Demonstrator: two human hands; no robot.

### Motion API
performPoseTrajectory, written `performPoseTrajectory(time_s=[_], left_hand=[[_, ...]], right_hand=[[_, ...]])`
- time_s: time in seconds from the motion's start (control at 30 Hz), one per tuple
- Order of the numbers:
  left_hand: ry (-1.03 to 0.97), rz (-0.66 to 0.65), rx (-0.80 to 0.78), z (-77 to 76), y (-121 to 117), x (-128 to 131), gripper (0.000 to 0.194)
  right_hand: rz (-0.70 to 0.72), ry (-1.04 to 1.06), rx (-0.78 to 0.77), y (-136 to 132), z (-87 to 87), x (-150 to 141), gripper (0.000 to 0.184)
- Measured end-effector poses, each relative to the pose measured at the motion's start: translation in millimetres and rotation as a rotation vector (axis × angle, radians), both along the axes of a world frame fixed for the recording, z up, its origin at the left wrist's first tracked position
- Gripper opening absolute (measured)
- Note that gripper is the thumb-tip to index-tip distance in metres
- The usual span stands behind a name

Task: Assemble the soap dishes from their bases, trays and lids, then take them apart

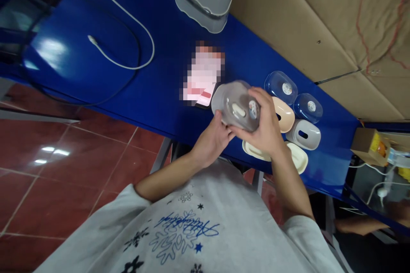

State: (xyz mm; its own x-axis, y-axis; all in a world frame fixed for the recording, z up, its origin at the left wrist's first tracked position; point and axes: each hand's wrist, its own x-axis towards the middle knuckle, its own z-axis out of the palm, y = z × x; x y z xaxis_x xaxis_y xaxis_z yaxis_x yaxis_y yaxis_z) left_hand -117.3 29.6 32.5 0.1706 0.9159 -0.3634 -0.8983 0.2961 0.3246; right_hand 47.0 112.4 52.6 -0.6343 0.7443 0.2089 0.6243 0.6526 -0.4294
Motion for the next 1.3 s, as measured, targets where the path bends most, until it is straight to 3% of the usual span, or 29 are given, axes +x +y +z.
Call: performPoseTrajectory(time_s=[0.2,0.33,0.43,0.57,0.7,0.8,0.87,0.97,1.13,1.2,1.3], left_hand=[[0.13,-0.011,-0.066,-10.3,-15,2,0.054],[0.191,-0.045,-0.058,-13.6,-23,4,0.049],[0.224,-0.021,-0.039,-13.0,-26,2,0.043],[0.255,0.015,-0.048,-11.3,-26,-6,0.037],[0.282,0.015,-0.081,-12.1,-25,-12,0.034],[0.29,-0.024,-0.083,-14.4,-27,-9,0.034],[0.291,-0.085,-0.078,-15.9,-30,-4,0.036],[0.237,-0.19,-0.075,-15.9,-35,6,0.047],[0.03,-0.266,-0.178,-7.1,-35,19,0.049],[-0.021,-0.233,-0.198,-2.9,-34,20,0.048],[-0.034,-0.177,-0.214,0.1,-33,17,0.054]], right_hand=[[-0.086,-0.241,0.014,72,-19.2,-2,0.086],[-0.085,-0.311,0.018,88,-17.4,-10,0.093],[-0.107,-0.311,0.064,68,5.3,-5,0.094],[-0.093,-0.149,0.081,-5,31.3,25,0.07],[-0.05,-0.218,-0.006,-84,15.6,60,0.053],[-0.116,-0.248,0.006,-113,-5.3,73,0.045],[-0.148,-0.198,0.024,-119,-11.2,73,0.048],[-0.179,-0.078,0.057,-117,-4.3,60,0.054],[0.028,0.054,-0.012,-92,17.8,43,0.051],[-0.108,0.048,0.063,-74,17.5,53,0.049],[-0.333,-0.122,0.166,-46,4.7,76,0.047]])
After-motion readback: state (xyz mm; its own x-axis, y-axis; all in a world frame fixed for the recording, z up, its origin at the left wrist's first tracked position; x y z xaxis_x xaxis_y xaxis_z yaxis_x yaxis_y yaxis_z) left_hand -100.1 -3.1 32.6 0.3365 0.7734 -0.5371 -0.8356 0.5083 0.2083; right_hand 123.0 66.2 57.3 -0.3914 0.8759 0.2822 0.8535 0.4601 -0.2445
